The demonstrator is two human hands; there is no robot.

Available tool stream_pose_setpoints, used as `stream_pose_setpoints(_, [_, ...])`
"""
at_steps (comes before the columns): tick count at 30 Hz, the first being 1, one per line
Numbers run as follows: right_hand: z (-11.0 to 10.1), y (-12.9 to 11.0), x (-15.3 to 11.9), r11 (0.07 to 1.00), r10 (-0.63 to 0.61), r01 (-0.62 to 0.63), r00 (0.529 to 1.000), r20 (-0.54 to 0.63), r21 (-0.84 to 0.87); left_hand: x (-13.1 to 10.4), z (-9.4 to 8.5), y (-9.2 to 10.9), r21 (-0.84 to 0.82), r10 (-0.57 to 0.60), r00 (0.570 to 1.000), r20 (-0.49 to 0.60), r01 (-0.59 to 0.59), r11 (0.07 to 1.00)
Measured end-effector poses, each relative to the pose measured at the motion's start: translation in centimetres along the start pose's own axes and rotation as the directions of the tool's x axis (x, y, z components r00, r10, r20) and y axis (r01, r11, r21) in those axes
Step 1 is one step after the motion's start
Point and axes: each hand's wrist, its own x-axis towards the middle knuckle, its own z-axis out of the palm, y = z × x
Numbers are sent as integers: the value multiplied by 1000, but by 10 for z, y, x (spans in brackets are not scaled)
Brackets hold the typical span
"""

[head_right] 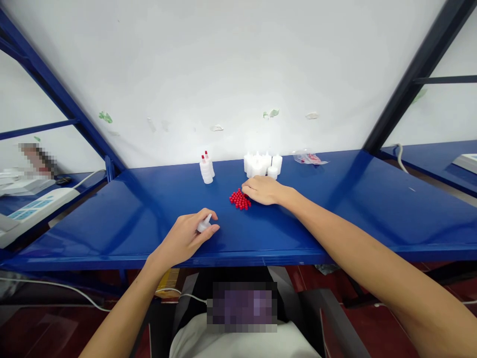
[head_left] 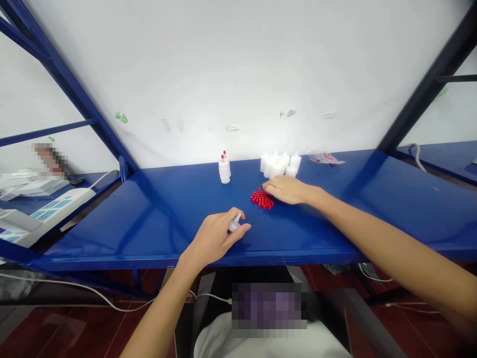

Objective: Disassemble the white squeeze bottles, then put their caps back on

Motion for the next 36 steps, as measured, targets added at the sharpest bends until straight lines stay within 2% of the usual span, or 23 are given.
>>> stream_pose_setpoints(3, [2, -3, 0, 999, -47, 47, 999, 3, 23, 0, 0, -1, 9, 3, 1000, -2, -3, 1000])
stream_pose_setpoints(6, [1, -4, 0, 1000, -24, 23, 999, -28, -13, 0, 1, -2, 16, 31, 999, -25, -31, 999])
stream_pose_setpoints(8, [-1, -7, -1, 998, 9, -15, 995, -98, -60, 0, 2, -3, 22, 48, 997, -54, -47, 999])
stream_pose_setpoints(10, [-3, -12, -4, 997, -10, -4, 980, -198, -72, 0, 3, -4, 30, 47, 996, -76, -45, 999])
stream_pose_setpoints(13, [-3, -31, -10, 978, -202, 209, 939, -280, -4, 1, 4, -5, 32, 36, 996, -78, -33, 999])
stream_pose_setpoints(16, [6, -58, -15, 888, -429, 458, 861, -272, 49, 1, 4, -5, -14, 45, 997, -68, -46, 999])
stream_pose_setpoints(19, [17, -76, -16, 836, -513, 548, 804, -300, 41, 1, 3, -5, -81, 48, 997, -63, -53, 995])
stream_pose_setpoints(21, [18, -75, -15, 832, -504, 554, 784, -363, 40, 0, 3, -5, -107, 35, 998, -60, -41, 993])
stream_pose_setpoints(23, [12, -61, -16, 879, -400, 475, 781, -480, 41, 0, 2, -5, -112, 10, 998, -60, -17, 994])
stream_pose_setpoints(25, [1, -37, -16, 962, -177, 269, 755, -632, 52, 0, 3, -5, -99, -1, 997, -71, -6, 995])
stream_pose_setpoints(26, [-6, -23, -17, 991, -33, 119, 690, -723, 68, -1, 3, -6, -88, 3, 997, -78, -10, 996])
stream_pose_setpoints(28, [-18, 7, -18, 985, 167, -124, 576, -801, 117, -1, 4, -8, -61, 21, 996, -81, -26, 998])
stream_pose_setpoints(31, [-30, 42, -18, 906, 364, -379, 468, -805, 189, 0, 6, -12, -45, 40, 997, -72, -43, 998])
stream_pose_setpoints(33, [-31, 54, -15, 839, 468, -496, 452, -760, 221, 2, 7, -13, -55, 42, 996, -79, -46, 997])
stream_pose_setpoints(34, [-30, 57, -14, 813, 506, -537, 461, -728, 226, 2, 8, -14, -58, 31, 996, -89, -37, 998])
stream_pose_setpoints(36, [-26, 59, -10, 788, 549, -579, 512, -661, 207, 5, 9, -16, -51, -19, 993, -118, 13, 999])
